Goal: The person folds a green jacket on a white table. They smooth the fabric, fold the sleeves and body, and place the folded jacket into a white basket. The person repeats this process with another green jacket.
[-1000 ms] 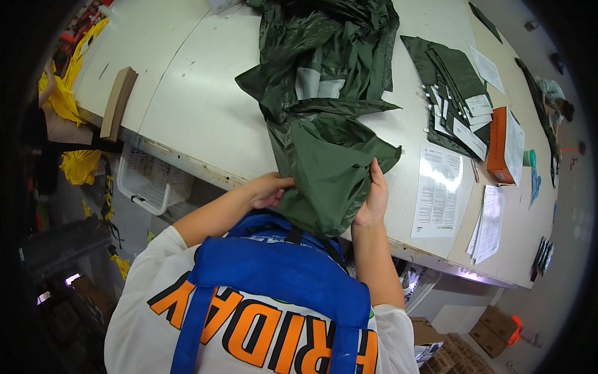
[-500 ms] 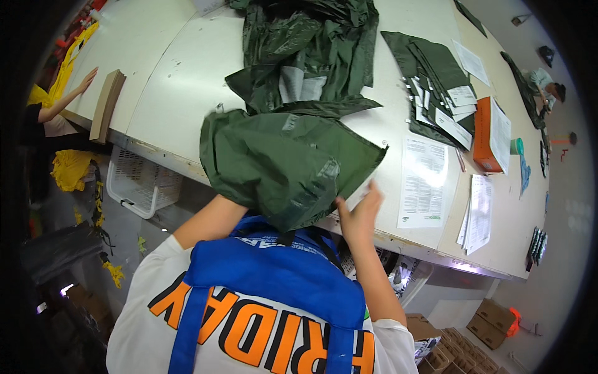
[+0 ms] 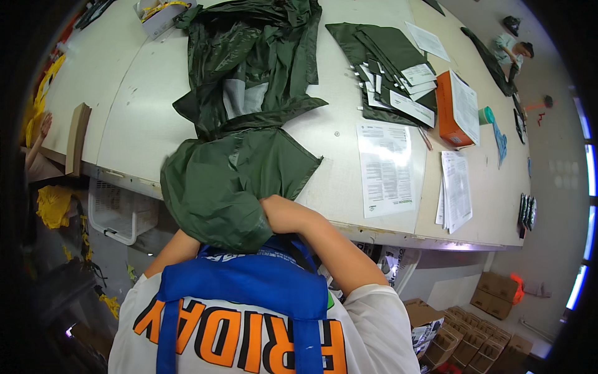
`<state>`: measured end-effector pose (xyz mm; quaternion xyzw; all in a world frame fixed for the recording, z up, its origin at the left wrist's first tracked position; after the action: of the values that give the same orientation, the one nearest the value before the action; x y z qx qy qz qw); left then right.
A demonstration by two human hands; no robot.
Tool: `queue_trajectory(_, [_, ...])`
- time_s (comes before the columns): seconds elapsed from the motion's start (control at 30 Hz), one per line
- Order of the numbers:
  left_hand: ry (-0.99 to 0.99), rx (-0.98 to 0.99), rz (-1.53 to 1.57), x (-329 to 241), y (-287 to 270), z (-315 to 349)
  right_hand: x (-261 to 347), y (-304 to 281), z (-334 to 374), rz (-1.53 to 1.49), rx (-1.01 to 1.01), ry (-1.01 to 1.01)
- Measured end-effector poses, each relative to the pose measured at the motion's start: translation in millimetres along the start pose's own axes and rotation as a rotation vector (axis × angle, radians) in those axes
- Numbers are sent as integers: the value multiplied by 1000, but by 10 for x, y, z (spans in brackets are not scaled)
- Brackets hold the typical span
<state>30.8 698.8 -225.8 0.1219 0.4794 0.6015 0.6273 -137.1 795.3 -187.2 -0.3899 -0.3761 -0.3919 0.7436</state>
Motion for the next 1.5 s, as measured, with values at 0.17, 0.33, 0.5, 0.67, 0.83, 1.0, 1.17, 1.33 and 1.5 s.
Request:
queue_trajectory(0.17, [49, -122, -71, -140, -118, 86, -232, -254, 454, -203, -821, -355])
queue_trajectory(0.33, [64, -111, -47, -29, -138, 234, -471, 262, 325, 382, -783, -267])
queue_trajectory(0.5, [505, 114, -1166, 166, -560, 421, -418, -304, 381, 220, -832, -239])
queue_trajectory(0.67, [-16, -158, -1422, 96, -765, 670, -758, -479, 732, 377, -515, -141])
queue_trajectory(0.83, [883, -400, -1935, -160, -754, 507, -840, -410, 758, 114, -549, -36])
queue_trajectory(1.0, [995, 335, -1799, -515, -919, 210, -860, -510, 888, 8, -560, 98])
queue_trajectory(1.17, [537, 158, -2001, -911, -1147, 315, -961, -1074, 1150, 186, -465, 329])
queue_trajectory(1.33, [794, 105, -1826, -770, -1182, 363, -1070, -1080, 621, 490, -545, 409])
queue_trajectory(1.5, [668, -164, -1515, -615, -959, 588, -450, -53, 544, 110, -912, -113])
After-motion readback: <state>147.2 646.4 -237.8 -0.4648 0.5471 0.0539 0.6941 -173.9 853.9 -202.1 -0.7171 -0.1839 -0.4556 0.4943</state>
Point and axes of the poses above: each hand's wrist, its own z-axis away from the middle knuckle, its own y-axis out of the palm, x = y × z, the point moved 2 cm from there along -z, towards the middle knuckle, and after that the axes turned 7 degrees about -z, right-handed, at the moved point
